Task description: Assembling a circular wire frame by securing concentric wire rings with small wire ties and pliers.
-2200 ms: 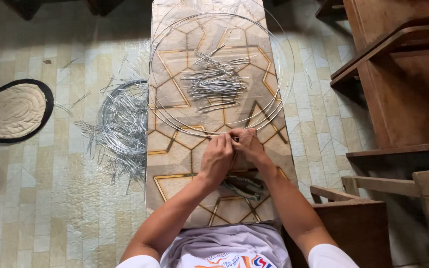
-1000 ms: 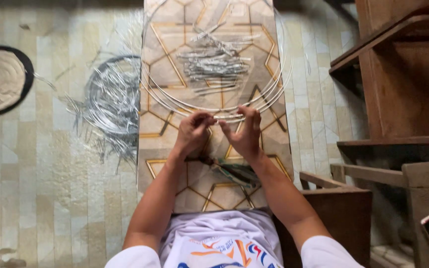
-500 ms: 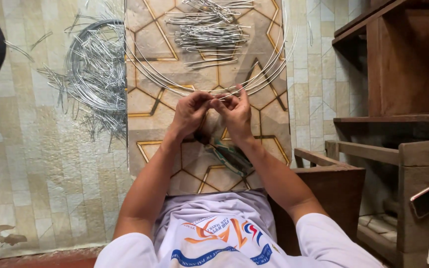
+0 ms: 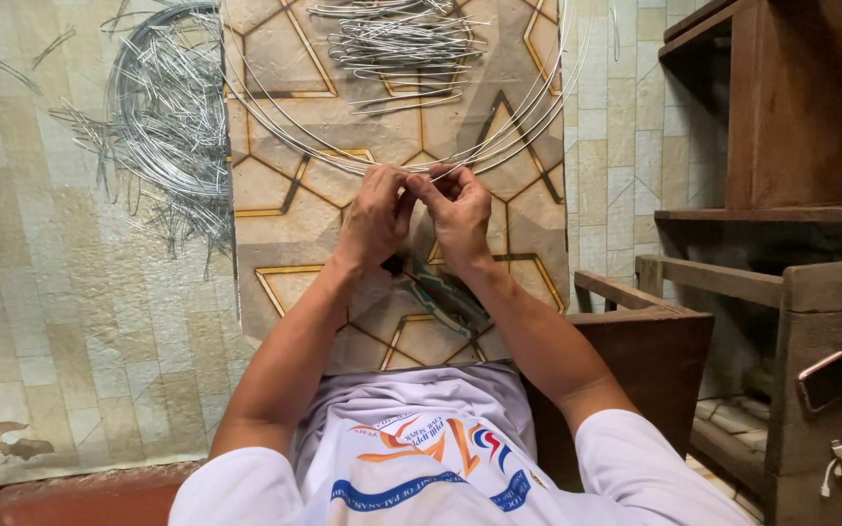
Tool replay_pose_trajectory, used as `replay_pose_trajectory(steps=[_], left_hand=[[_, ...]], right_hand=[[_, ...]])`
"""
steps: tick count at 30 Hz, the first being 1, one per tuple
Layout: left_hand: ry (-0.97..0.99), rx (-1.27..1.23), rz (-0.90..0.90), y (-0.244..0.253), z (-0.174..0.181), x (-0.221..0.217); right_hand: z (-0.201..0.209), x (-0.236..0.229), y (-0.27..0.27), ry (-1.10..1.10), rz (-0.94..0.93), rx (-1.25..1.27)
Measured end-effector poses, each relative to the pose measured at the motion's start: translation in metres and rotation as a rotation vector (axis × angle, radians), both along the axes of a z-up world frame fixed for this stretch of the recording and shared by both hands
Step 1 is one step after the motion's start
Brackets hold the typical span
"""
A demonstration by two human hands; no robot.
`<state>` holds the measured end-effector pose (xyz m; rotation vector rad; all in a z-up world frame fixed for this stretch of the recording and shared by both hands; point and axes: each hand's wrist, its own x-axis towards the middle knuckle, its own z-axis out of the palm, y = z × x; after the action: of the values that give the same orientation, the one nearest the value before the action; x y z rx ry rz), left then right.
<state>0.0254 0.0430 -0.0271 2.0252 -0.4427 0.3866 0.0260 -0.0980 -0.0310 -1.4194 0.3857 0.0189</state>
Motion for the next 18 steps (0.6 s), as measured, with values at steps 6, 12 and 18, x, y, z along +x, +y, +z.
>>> replay_pose_trajectory(steps=[6,12,18], left_hand=[[0.031,0.060,-0.006,-0.001,-0.020,-0.001],[0.064,0.039,-0.028,0.001,-0.016,0.000],[0.145,0.042,-0.060,0.004,-0.020,0.001]], right_hand=[[-0.009,-0.002,-0.004,-0.025,0.007,0.021],[-0.004,0.000,0.000,-0.059,0.014,0.039],[-0.001,0.002,0.000,-0.080,0.040,0.031]])
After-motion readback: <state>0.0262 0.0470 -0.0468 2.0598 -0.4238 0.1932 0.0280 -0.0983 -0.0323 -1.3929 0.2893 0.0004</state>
